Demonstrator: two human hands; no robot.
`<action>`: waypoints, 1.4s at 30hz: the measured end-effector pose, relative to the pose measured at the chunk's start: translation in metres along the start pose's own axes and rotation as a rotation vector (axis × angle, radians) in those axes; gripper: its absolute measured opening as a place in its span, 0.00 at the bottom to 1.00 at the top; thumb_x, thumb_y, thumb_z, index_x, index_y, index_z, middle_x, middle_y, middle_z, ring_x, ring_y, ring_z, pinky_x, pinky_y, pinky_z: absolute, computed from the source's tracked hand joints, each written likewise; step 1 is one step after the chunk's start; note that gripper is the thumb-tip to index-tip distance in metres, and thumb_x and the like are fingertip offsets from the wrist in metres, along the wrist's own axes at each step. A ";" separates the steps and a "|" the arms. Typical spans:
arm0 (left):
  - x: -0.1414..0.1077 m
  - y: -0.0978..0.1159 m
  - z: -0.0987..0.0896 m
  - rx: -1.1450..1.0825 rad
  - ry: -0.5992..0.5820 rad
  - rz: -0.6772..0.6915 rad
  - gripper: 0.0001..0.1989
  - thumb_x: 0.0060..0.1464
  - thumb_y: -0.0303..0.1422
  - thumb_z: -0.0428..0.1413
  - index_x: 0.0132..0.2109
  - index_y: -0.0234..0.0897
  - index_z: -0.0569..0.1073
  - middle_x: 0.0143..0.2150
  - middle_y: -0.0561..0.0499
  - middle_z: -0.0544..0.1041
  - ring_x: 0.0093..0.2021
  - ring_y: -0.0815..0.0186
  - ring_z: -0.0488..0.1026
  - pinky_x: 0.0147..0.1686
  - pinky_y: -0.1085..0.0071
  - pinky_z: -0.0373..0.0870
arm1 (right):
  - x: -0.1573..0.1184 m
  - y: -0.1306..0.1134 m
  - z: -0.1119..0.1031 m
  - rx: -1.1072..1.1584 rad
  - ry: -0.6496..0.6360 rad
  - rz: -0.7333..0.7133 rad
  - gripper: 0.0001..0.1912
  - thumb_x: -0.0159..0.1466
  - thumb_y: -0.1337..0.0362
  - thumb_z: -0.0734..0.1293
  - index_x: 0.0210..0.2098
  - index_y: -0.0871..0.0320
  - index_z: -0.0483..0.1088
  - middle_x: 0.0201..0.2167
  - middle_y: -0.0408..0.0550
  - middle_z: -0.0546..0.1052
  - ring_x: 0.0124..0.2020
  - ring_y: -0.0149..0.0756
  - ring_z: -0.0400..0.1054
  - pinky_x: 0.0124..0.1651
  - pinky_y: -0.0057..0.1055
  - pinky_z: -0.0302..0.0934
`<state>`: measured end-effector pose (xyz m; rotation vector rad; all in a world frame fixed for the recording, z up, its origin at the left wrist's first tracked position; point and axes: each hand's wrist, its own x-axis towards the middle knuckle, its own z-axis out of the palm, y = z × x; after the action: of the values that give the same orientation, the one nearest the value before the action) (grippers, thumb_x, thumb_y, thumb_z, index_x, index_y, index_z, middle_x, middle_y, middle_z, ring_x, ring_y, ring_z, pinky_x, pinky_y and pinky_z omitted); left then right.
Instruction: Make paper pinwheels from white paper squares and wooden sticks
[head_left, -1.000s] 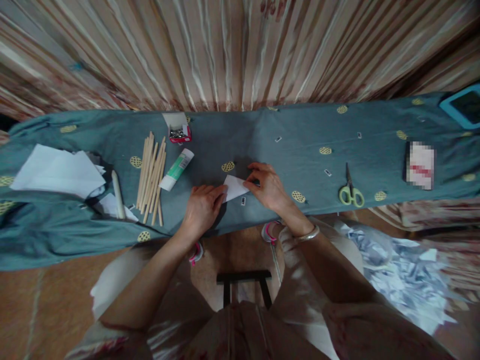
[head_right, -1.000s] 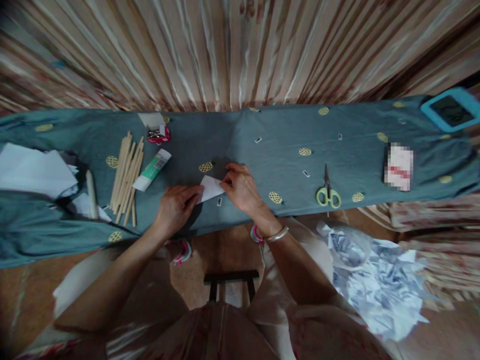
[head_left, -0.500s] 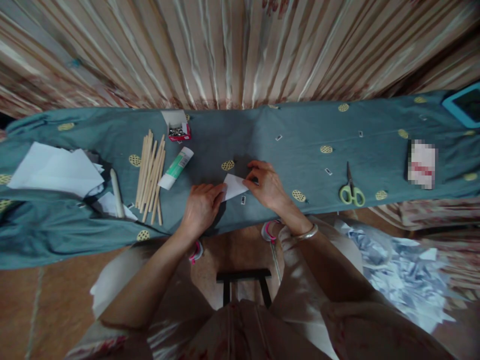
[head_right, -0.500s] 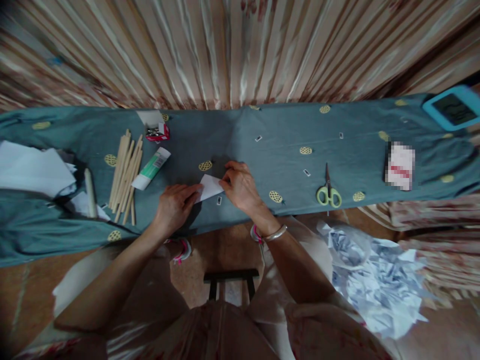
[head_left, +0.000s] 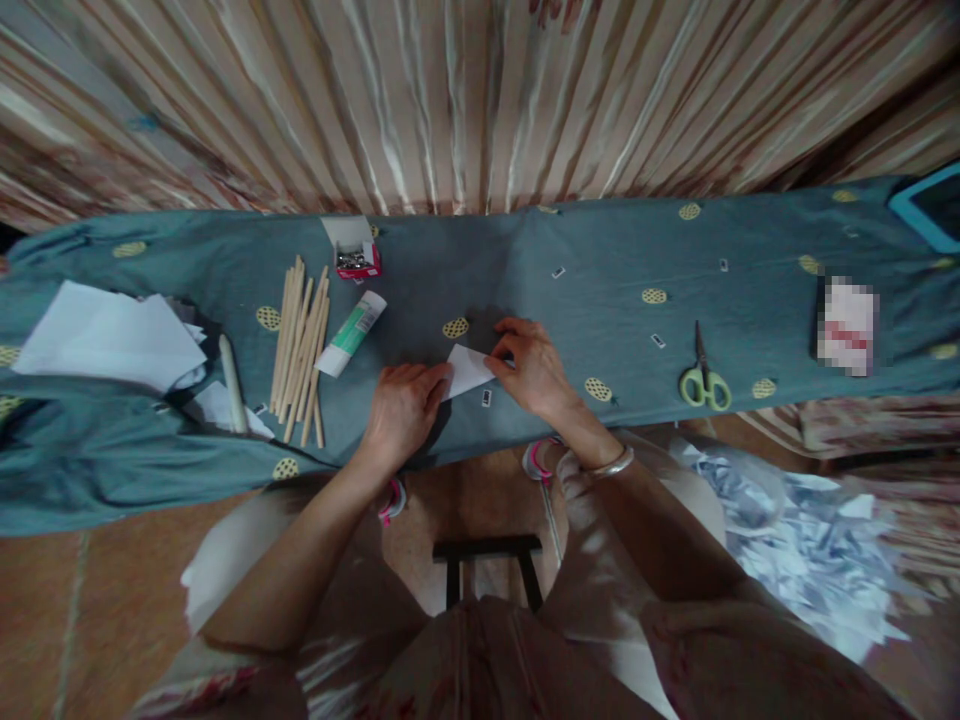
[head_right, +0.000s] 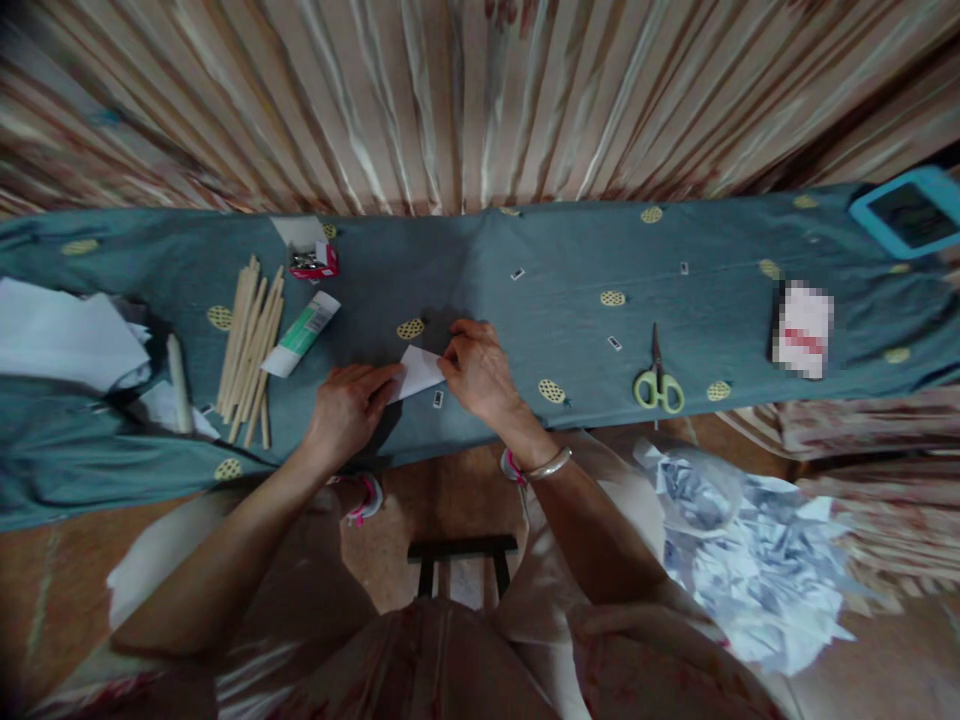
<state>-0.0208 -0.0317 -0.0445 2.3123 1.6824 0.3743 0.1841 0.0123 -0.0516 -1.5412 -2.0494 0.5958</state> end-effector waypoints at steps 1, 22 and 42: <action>0.000 0.000 0.000 0.008 0.001 -0.002 0.15 0.67 0.33 0.49 0.50 0.38 0.79 0.36 0.45 0.80 0.39 0.57 0.74 0.40 0.63 0.63 | 0.000 0.000 0.000 0.000 0.000 0.000 0.07 0.61 0.68 0.67 0.27 0.57 0.74 0.50 0.54 0.76 0.55 0.48 0.67 0.62 0.49 0.62; 0.004 -0.001 0.000 0.101 0.064 0.120 0.14 0.66 0.33 0.49 0.52 0.39 0.78 0.40 0.44 0.77 0.44 0.54 0.69 0.41 0.60 0.63 | 0.000 -0.004 -0.001 -0.026 -0.006 -0.004 0.07 0.61 0.68 0.66 0.26 0.56 0.73 0.51 0.56 0.77 0.55 0.50 0.67 0.62 0.49 0.61; 0.006 0.004 0.002 0.060 -0.012 0.158 0.14 0.68 0.35 0.50 0.54 0.39 0.77 0.56 0.44 0.77 0.51 0.53 0.68 0.46 0.56 0.65 | -0.022 -0.010 0.009 -0.088 0.034 -0.053 0.28 0.61 0.55 0.71 0.57 0.61 0.68 0.65 0.65 0.65 0.66 0.58 0.59 0.65 0.56 0.57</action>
<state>-0.0149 -0.0272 -0.0443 2.4937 1.5299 0.3443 0.1762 -0.0118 -0.0553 -1.5306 -2.1087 0.4617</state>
